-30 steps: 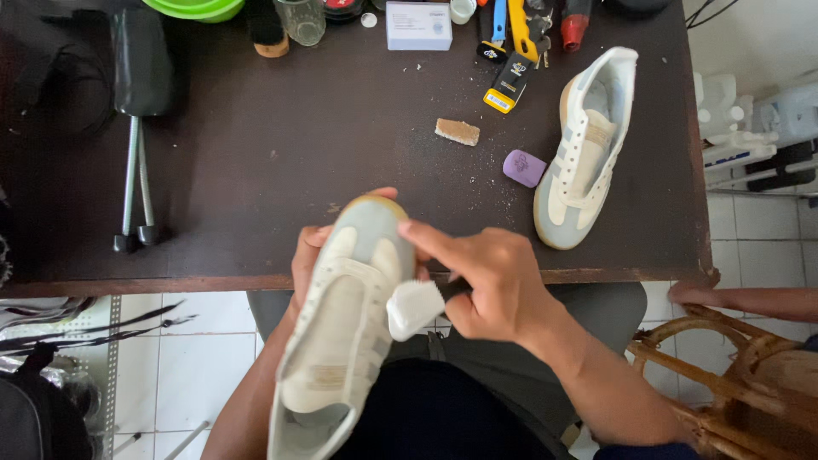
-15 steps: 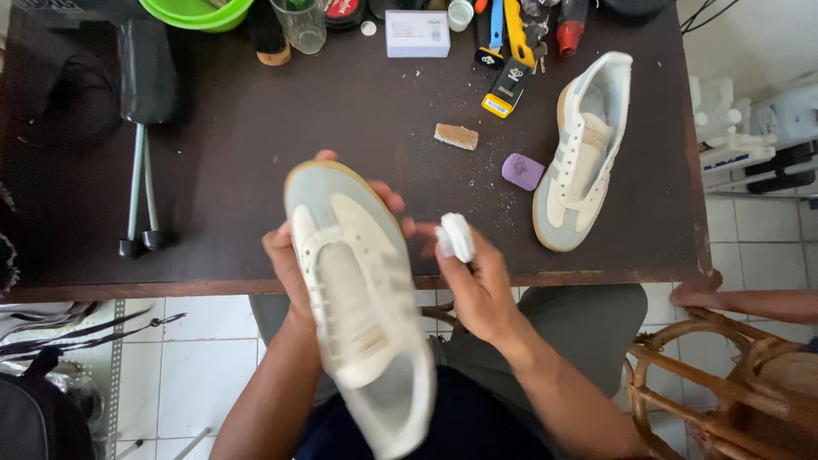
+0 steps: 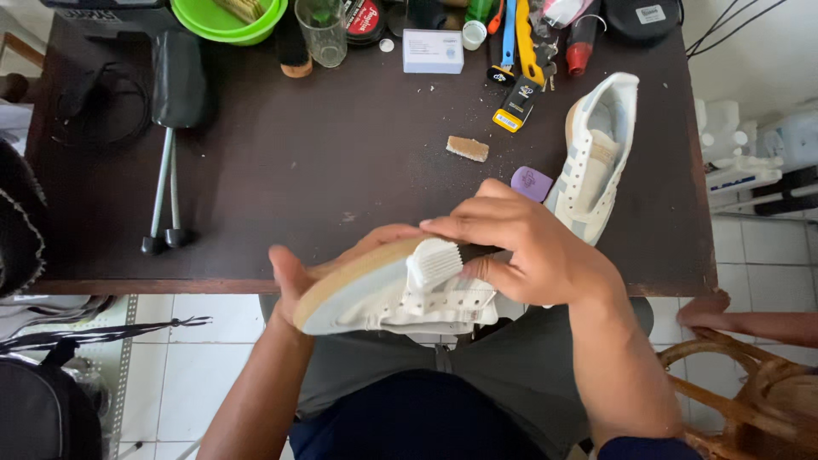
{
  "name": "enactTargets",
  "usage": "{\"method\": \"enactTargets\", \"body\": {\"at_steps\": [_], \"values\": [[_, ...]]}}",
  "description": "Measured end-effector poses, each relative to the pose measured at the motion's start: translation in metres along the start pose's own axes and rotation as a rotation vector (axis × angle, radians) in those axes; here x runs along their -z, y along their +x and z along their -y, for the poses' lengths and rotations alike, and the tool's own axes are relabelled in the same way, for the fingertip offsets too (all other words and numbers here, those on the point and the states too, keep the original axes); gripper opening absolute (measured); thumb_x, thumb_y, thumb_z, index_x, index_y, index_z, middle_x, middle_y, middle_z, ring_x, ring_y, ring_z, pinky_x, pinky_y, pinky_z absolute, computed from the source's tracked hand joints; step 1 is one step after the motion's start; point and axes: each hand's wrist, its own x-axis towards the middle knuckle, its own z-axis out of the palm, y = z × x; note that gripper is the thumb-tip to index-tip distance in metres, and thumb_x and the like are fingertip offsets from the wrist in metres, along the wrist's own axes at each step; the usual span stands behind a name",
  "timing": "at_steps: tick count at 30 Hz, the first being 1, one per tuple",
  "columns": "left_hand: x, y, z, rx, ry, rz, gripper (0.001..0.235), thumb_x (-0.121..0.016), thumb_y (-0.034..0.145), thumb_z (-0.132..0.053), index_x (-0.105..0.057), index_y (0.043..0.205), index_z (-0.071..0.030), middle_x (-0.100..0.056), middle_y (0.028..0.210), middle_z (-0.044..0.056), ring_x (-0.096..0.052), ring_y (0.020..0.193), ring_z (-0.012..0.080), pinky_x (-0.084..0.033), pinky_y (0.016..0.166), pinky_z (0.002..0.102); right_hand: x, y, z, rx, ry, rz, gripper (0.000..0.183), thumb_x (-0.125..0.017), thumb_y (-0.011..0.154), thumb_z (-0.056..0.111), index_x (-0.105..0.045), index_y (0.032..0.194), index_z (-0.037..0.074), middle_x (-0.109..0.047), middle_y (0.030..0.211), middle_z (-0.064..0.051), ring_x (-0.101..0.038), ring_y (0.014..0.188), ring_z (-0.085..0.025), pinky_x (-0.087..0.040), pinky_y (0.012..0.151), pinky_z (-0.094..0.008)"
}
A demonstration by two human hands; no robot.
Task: The person cleans a white sneaker by scrubbing the upper and sole with a white brush. They then use a purple eraser to rub the side stripes and toe area of the shoe.
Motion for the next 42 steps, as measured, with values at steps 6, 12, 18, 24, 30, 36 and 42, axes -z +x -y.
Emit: {"method": "enactTargets", "body": {"at_steps": [6, 12, 18, 24, 30, 36, 42], "values": [[-0.01, -0.002, 0.003, 0.06, -0.052, -0.218, 0.12, -0.085, 0.072, -0.05, -0.021, 0.161, -0.002, -0.043, 0.153, 0.019, -0.051, 0.135, 0.0283, -0.041, 0.109, 0.037, -0.011, -0.001, 0.018, 0.046, -0.293, -0.417, 0.042, -0.067, 0.098, 0.025, -0.064, 0.125, -0.007, -0.07, 0.121, -0.019, -0.069, 0.105, -0.034, -0.055, 0.092, -0.046], [-0.003, 0.001, 0.011, -0.11, 0.21, -0.269, 0.108, -0.07, 0.08, -0.052, -0.022, 0.161, 0.0, -0.036, 0.161, 0.016, -0.045, 0.141, 0.0288, -0.04, 0.115, 0.046, -0.045, -0.017, 0.067, -0.15, -0.297, -0.26, 0.04, -0.045, 0.095, 0.016, -0.063, 0.128, 0.001, -0.076, 0.115, -0.011, -0.075, 0.081, -0.021, -0.058, 0.073, -0.035], [-0.004, 0.009, 0.019, -0.169, 0.181, -0.256, 0.115, -0.075, 0.077, -0.05, -0.019, 0.164, 0.001, -0.044, 0.154, 0.019, -0.052, 0.133, 0.0287, -0.043, 0.109, 0.04, -0.065, -0.021, 0.069, -0.323, -0.287, -0.223, 0.074, -0.051, 0.075, 0.006, -0.048, 0.149, 0.014, -0.062, 0.069, 0.004, -0.058, 0.056, -0.012, -0.048, 0.056, -0.029], [0.002, 0.009, 0.026, -0.245, 0.239, -0.187, 0.095, -0.069, 0.089, -0.05, -0.028, 0.158, 0.0, -0.012, 0.175, 0.014, -0.032, 0.154, 0.0333, -0.03, 0.125, 0.054, -0.078, -0.022, 0.079, -0.248, -0.211, -0.109, 0.078, -0.057, 0.09, 0.069, -0.052, 0.145, 0.014, -0.07, 0.069, 0.015, -0.07, 0.056, -0.001, -0.053, 0.053, -0.027], [0.004, 0.008, 0.03, -0.25, 0.169, -0.229, 0.1, -0.072, 0.084, -0.047, -0.026, 0.158, 0.002, -0.013, 0.174, 0.014, -0.033, 0.153, 0.0313, -0.03, 0.125, 0.052, -0.081, -0.027, 0.073, -0.229, -0.228, -0.074, 0.077, -0.068, 0.072, 0.018, -0.05, 0.147, 0.016, -0.077, 0.103, 0.007, -0.069, 0.062, -0.013, -0.056, 0.06, -0.032], [-0.001, 0.01, 0.026, -0.171, 0.202, -0.241, 0.107, -0.074, 0.083, -0.054, -0.024, 0.161, -0.001, -0.028, 0.168, 0.014, -0.044, 0.143, 0.0291, -0.04, 0.116, 0.047, -0.079, -0.026, 0.064, -0.326, -0.258, -0.19, 0.085, -0.065, 0.07, 0.023, -0.044, 0.151, 0.015, -0.068, 0.067, 0.015, -0.066, 0.059, -0.005, -0.054, 0.057, -0.025], [0.008, 0.007, 0.035, -0.232, 0.191, -0.243, 0.101, -0.071, 0.085, -0.051, -0.025, 0.16, -0.001, -0.014, 0.174, 0.011, -0.03, 0.155, 0.0292, -0.028, 0.126, 0.052, -0.089, -0.022, 0.084, -0.217, -0.14, 0.019, 0.069, -0.069, 0.075, 0.019, -0.058, 0.143, 0.017, -0.048, 0.068, 0.005, -0.068, 0.052, -0.007, -0.049, 0.05, -0.031]]}}
